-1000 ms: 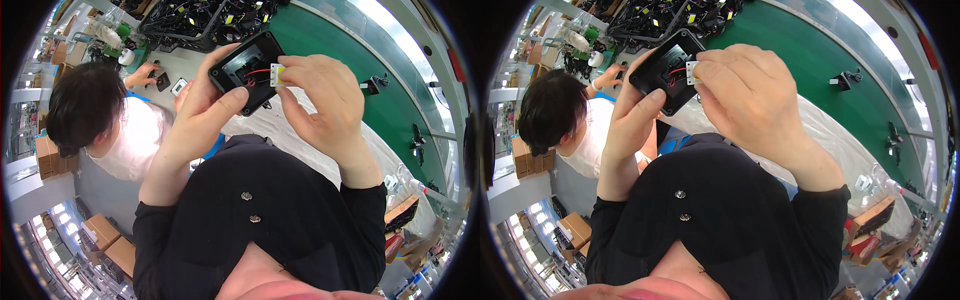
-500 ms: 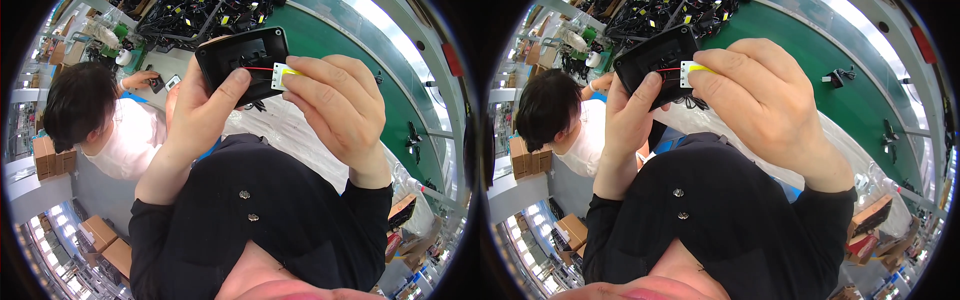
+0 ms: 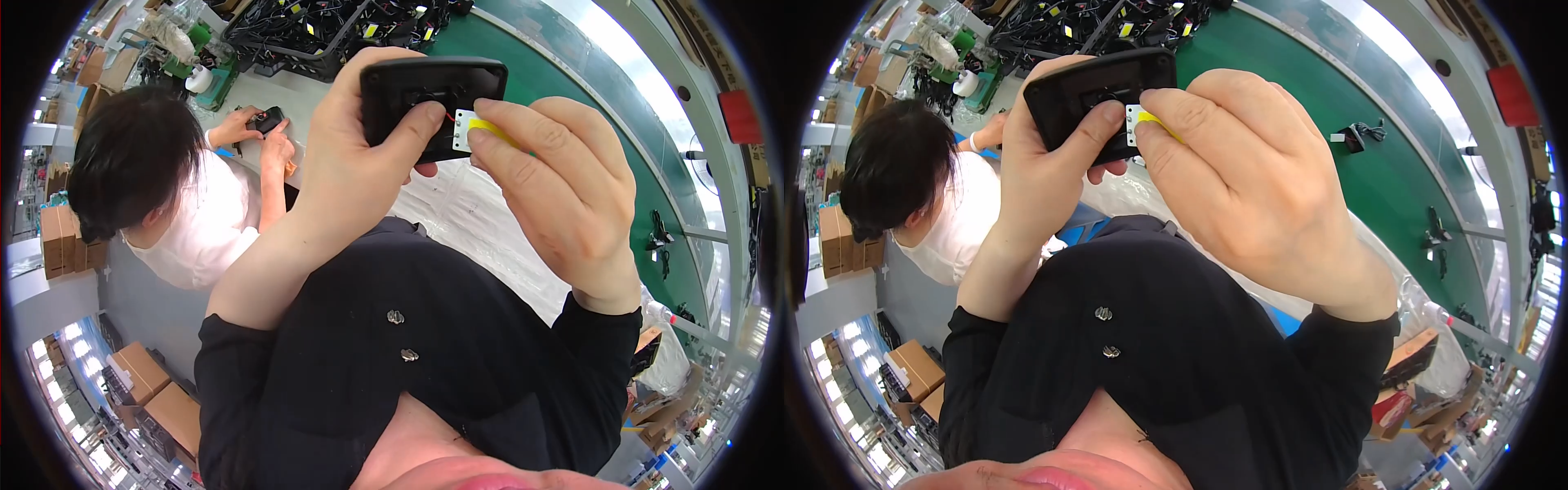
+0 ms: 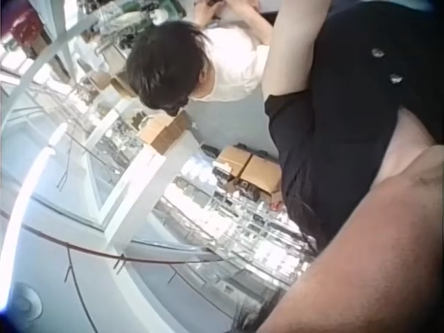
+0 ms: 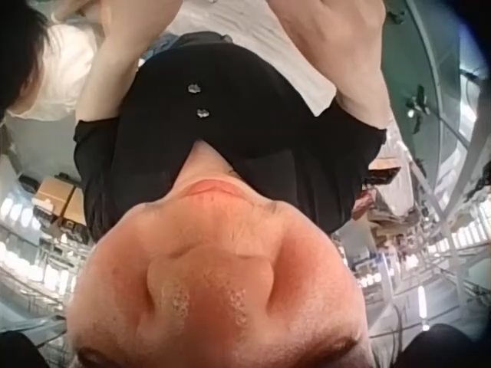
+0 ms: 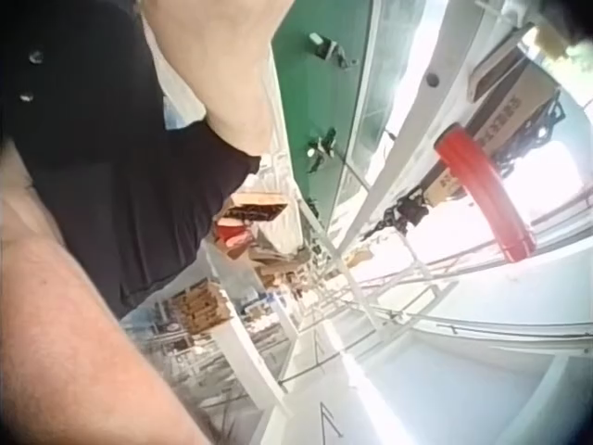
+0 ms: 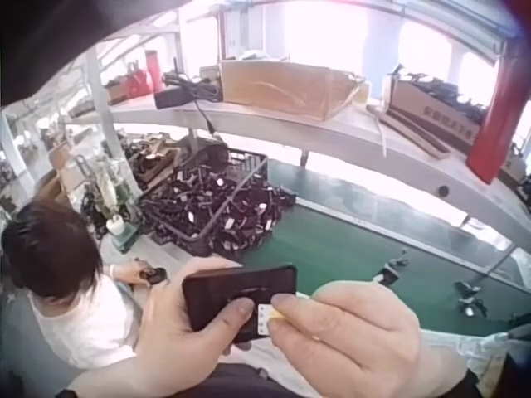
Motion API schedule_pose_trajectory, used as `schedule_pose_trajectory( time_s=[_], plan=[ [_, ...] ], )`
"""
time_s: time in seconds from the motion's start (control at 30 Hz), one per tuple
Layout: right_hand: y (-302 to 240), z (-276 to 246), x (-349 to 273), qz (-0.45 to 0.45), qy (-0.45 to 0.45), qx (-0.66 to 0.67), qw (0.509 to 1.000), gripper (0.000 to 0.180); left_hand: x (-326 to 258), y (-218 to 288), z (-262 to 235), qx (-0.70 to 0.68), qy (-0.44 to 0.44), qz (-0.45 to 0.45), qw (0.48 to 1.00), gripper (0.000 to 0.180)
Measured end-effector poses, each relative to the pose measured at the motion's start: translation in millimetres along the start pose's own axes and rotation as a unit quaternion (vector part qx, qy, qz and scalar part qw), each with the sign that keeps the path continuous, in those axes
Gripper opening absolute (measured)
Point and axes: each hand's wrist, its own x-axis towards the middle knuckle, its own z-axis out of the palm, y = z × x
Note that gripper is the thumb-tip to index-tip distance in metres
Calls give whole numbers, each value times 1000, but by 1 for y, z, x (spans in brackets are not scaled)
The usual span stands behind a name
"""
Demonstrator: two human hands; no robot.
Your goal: Assembling LED light components into their plastic housings on a factory assembly line.
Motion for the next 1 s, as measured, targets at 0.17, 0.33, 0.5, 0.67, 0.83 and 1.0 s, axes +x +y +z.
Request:
schedule_pose_trajectory(
  time_s=[0.17, 0.33, 0.5, 0.67, 0.83, 1.0],
  plan=[
    [3, -3, 9, 8, -27, 50, 998, 28, -4, 4, -10, -13, -14, -9, 1000, 30],
    [-1, -2, 15, 12, -22, 65, 998, 28, -14, 5, -18, -168, -66, -33, 983, 36],
    [-6, -5, 18, 15, -17, 46, 999, 28, -20, 8, -18, -35, -57, 15, 998, 35],
    [-14, -11, 22, 18, -38, 53, 998, 28, -22, 18, -19, -47, -52, -43, 997, 30],
    [-16, -6, 21, -12, -32, 41, 999, 27, -22, 24, -15, -70, -53, -60, 994, 26],
    [-21, -6, 16, -4, -28, 63, 998, 28, -26, 19, -20, -48, -111, -64, 991, 34]
  ],
)
